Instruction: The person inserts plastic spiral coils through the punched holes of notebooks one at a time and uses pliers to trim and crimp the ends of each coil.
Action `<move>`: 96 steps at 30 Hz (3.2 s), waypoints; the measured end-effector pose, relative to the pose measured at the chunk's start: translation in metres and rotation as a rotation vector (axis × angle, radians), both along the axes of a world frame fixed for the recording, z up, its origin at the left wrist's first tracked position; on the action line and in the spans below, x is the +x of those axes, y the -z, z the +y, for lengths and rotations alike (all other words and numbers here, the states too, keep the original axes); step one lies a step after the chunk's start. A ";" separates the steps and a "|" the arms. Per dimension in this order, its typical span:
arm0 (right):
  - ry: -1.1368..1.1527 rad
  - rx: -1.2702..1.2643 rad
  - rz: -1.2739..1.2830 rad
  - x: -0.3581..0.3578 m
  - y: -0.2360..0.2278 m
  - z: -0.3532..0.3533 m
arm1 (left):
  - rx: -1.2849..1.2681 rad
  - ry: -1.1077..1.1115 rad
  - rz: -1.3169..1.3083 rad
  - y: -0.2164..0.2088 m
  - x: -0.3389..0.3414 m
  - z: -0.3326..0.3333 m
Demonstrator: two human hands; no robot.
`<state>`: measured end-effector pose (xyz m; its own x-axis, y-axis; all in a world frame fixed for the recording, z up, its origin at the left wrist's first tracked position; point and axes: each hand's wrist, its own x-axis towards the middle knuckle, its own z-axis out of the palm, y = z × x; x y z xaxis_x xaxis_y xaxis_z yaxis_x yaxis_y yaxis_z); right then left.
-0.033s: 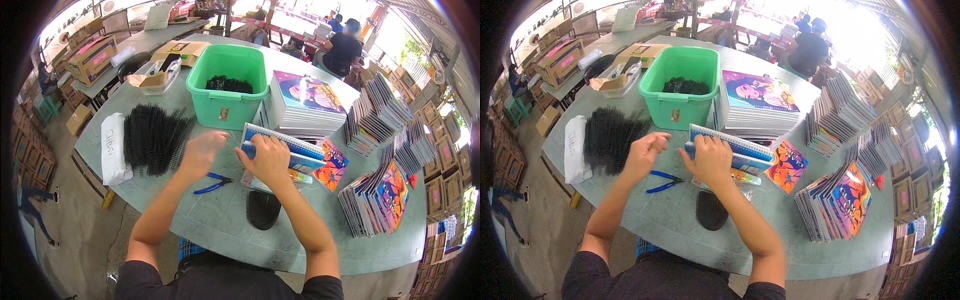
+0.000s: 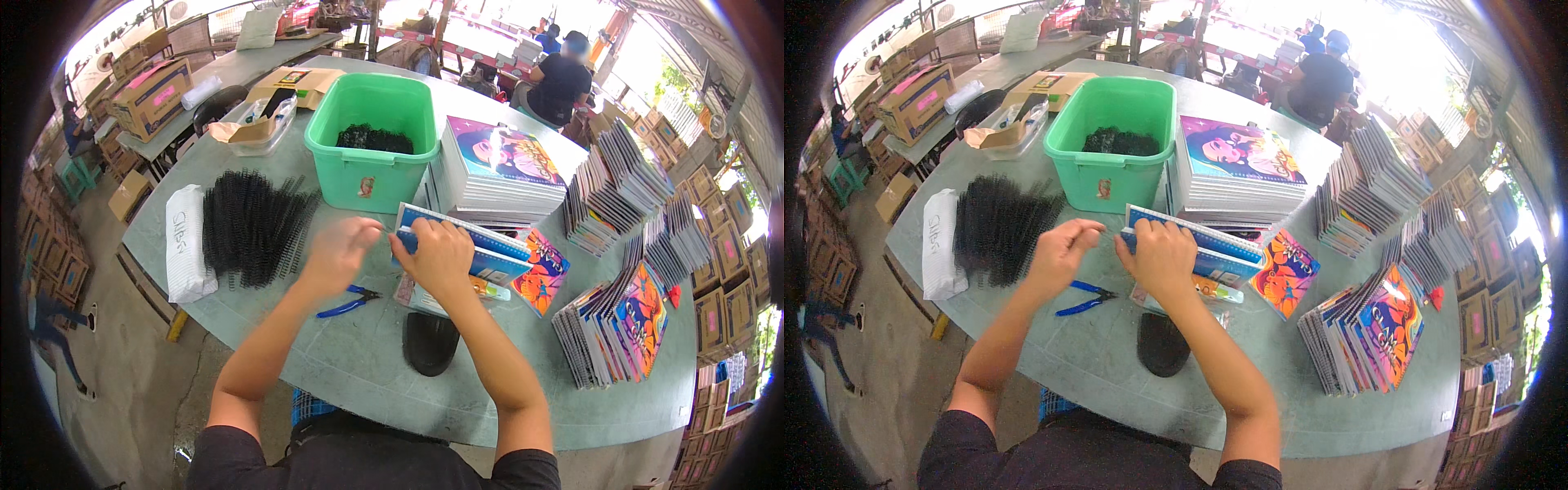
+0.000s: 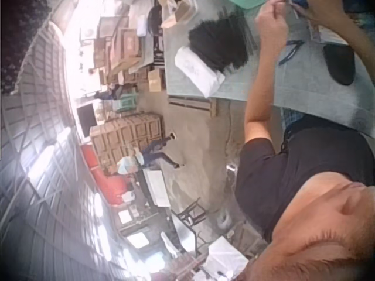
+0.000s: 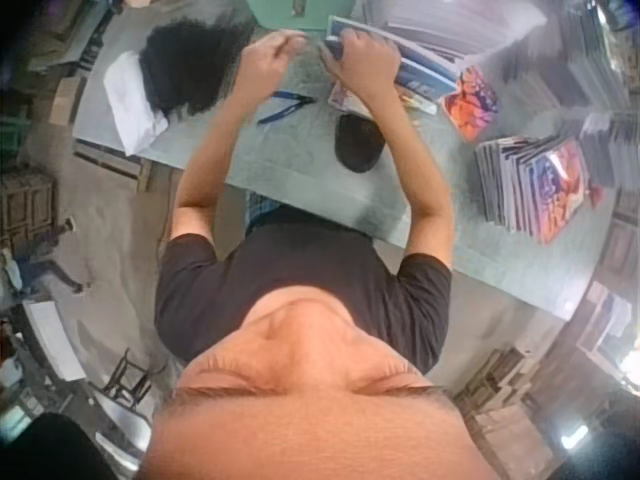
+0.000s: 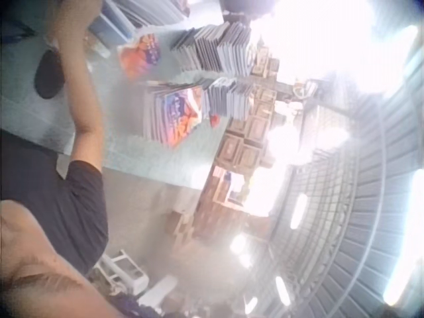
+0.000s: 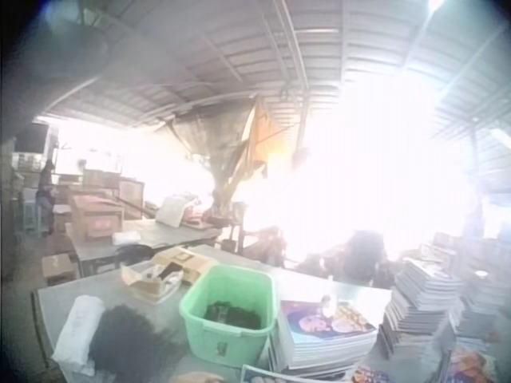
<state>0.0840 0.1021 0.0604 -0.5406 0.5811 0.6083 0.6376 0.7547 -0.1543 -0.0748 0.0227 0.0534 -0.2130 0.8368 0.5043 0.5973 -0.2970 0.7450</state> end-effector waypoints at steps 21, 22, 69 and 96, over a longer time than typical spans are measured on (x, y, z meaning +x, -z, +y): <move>-0.177 -0.213 -0.052 0.023 -0.011 -0.001 | -0.427 0.105 0.233 -0.014 -0.016 0.009; -0.175 -0.222 -0.012 0.020 -0.010 -0.001 | -0.265 0.075 0.238 -0.016 -0.012 0.009; -0.001 -0.222 0.047 0.110 -0.025 0.005 | 0.210 0.023 0.045 -0.041 0.038 0.007; -0.250 -0.959 1.185 0.140 0.038 0.009 | -0.089 0.297 0.406 -0.028 0.081 0.034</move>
